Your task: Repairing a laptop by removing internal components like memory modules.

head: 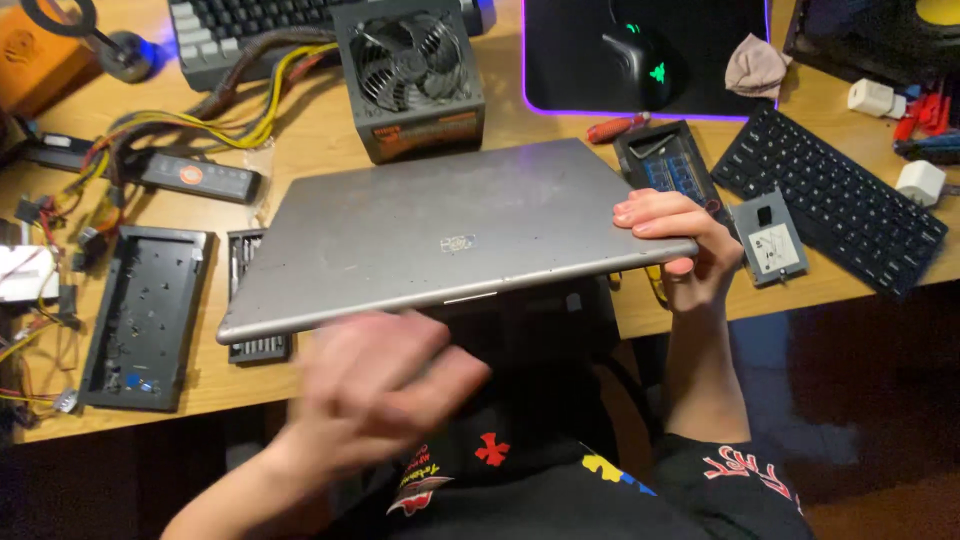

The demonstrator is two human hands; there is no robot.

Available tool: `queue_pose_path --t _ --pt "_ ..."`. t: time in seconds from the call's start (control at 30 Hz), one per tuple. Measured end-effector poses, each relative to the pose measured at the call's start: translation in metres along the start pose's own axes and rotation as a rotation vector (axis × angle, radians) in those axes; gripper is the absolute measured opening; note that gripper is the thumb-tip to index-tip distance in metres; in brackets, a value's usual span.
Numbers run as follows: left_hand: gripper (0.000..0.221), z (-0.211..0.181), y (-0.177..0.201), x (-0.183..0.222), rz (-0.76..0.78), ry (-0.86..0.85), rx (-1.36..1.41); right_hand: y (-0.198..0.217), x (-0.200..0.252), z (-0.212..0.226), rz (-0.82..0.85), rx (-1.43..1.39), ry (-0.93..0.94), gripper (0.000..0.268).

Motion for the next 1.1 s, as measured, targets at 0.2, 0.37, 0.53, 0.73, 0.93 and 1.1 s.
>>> queue_pose_path --t 0.2,0.37,0.53,0.73,0.93,1.1 --pt "0.051 0.029 0.010 0.030 0.160 0.357 -0.197 0.007 0.039 -0.005 0.091 0.033 -0.034 0.060" --pt "0.053 0.009 -0.011 0.054 0.212 0.355 -0.092 0.012 0.085 -0.012 0.238 0.071 -0.089 0.054" --pt "0.055 -0.005 -0.038 0.074 0.255 0.351 -0.090 0.004 0.123 -0.016 0.310 0.081 -0.273 0.049" --pt "0.051 -0.008 -0.061 0.096 0.212 0.341 -0.167 -0.012 0.137 -0.006 0.328 0.327 -0.264 0.049" --pt "0.049 0.007 -0.057 0.117 0.116 0.371 -0.061 -0.019 0.128 0.000 0.326 0.380 -0.306 0.042" --pt "0.049 0.041 -0.025 0.127 -0.185 0.606 -0.009 -0.011 0.079 0.042 0.256 0.696 -0.018 0.030"
Point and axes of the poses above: each hand's wrist, its own x-axis away from the middle knuckle, its own y-axis out of the back of the hand, z = x × y, the point moved 5 cm from there along -x, towards the middle knuckle, and after that the axes turned 5 degrees about z, right-handed, at the moved point
